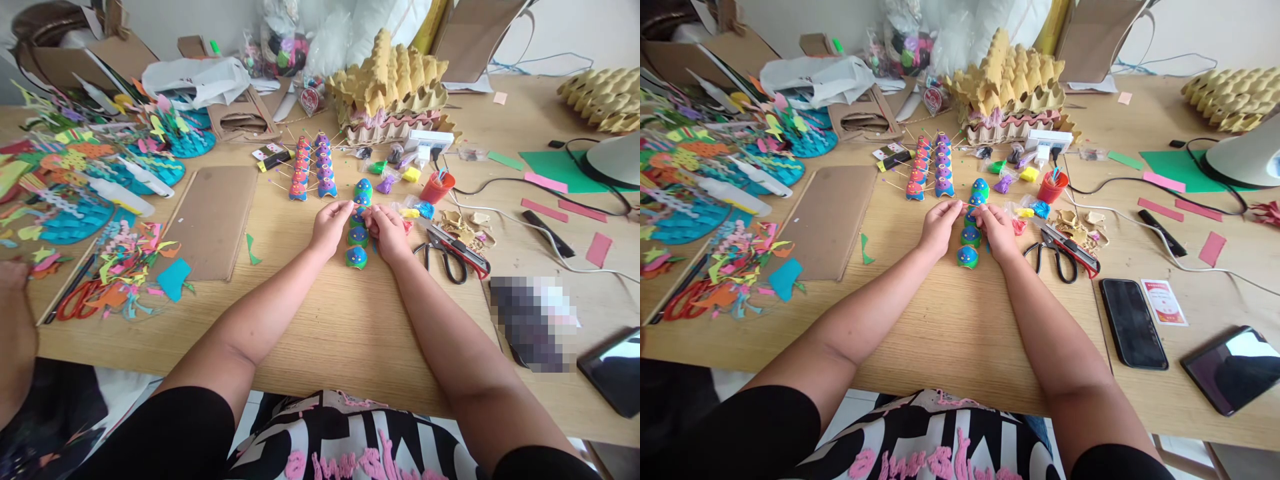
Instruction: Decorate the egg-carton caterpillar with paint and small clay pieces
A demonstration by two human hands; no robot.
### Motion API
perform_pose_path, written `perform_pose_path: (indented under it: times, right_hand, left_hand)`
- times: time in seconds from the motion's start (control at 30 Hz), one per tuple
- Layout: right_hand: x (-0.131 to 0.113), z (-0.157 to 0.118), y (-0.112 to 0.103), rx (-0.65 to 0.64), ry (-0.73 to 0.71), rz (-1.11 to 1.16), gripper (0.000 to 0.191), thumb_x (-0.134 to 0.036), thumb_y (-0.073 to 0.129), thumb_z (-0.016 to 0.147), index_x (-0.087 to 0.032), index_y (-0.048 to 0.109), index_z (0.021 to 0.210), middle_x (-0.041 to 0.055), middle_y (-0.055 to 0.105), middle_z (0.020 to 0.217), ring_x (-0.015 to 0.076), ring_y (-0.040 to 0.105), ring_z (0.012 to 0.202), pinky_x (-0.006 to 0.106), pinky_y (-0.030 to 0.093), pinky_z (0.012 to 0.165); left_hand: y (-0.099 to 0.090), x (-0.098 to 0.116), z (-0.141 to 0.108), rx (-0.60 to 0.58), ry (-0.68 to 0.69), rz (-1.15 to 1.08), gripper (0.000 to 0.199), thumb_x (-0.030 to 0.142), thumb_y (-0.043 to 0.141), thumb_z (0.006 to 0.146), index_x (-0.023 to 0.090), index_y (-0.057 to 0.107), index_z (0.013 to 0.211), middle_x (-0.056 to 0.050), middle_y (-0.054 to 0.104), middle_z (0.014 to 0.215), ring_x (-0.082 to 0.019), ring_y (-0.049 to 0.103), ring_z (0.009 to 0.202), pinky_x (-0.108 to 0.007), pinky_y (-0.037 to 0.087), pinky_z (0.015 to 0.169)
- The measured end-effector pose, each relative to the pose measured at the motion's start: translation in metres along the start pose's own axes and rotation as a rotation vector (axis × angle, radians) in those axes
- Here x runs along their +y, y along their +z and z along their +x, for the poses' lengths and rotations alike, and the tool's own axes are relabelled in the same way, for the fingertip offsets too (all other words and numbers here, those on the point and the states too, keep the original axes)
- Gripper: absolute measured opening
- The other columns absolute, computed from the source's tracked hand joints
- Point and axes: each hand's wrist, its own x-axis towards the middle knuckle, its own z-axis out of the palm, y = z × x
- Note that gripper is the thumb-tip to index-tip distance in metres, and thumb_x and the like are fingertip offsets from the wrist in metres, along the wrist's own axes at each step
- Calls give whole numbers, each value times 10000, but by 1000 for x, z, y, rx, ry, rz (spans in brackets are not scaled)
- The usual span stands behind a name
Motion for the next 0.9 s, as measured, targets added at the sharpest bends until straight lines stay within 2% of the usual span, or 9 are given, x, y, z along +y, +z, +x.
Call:
perform_pose_path:
  times: [0.1, 0.2, 0.43, 0.7, 0.9]
  right_hand:
    - [1, -1, 1, 43, -52, 64, 565, -747, 758, 758, -222, 561, 695, -43, 442, 619, 89, 316, 546, 277, 198, 519]
    - [2, -1, 2, 35, -66, 34, 538, -719, 814, 726, -227, 600, 760, -48, 485, 649, 88, 331, 556, 268, 229, 524]
    - [6, -1, 0, 50, -91, -38, 577, -765, 743, 784, -223, 564, 700, -49, 453, 609, 85, 321, 524, 272, 240, 493]
    - [4, -1, 3, 56, -66, -2, 570, -775, 777, 738, -237, 613, 835, -44, 501, 675, 89, 351, 543, 263, 259, 469]
    - [3, -2, 3, 51, -88, 3, 574, -777, 764, 757, -232, 585, 764, -45, 475, 651, 87, 341, 540, 269, 258, 479]
  left_hand:
    - [1, 0, 0, -10, 2, -13, 242, 429, 798, 874, 188, 778, 886, -42, 806, 925, -168, 743, 942, -318, 567, 965]
    - [1, 0, 0, -7, 13, -13, 251, 442, 802, 869, 192, 780, 883, -39, 809, 919, -167, 744, 938, -316, 574, 956]
    - [0, 1, -2, -4, 14, -1, 217, 413, 791, 886, 196, 782, 878, -36, 804, 909, -166, 743, 933, -316, 568, 955]
    - [3, 0, -2, -30, -6, -3, 219, 406, 813, 865, 190, 779, 853, -33, 805, 899, -170, 742, 920, -322, 557, 972]
    - [2, 0, -4, -72, 11, 3, 229, 421, 832, 841, 197, 795, 872, -31, 818, 915, -172, 743, 921, -304, 570, 925]
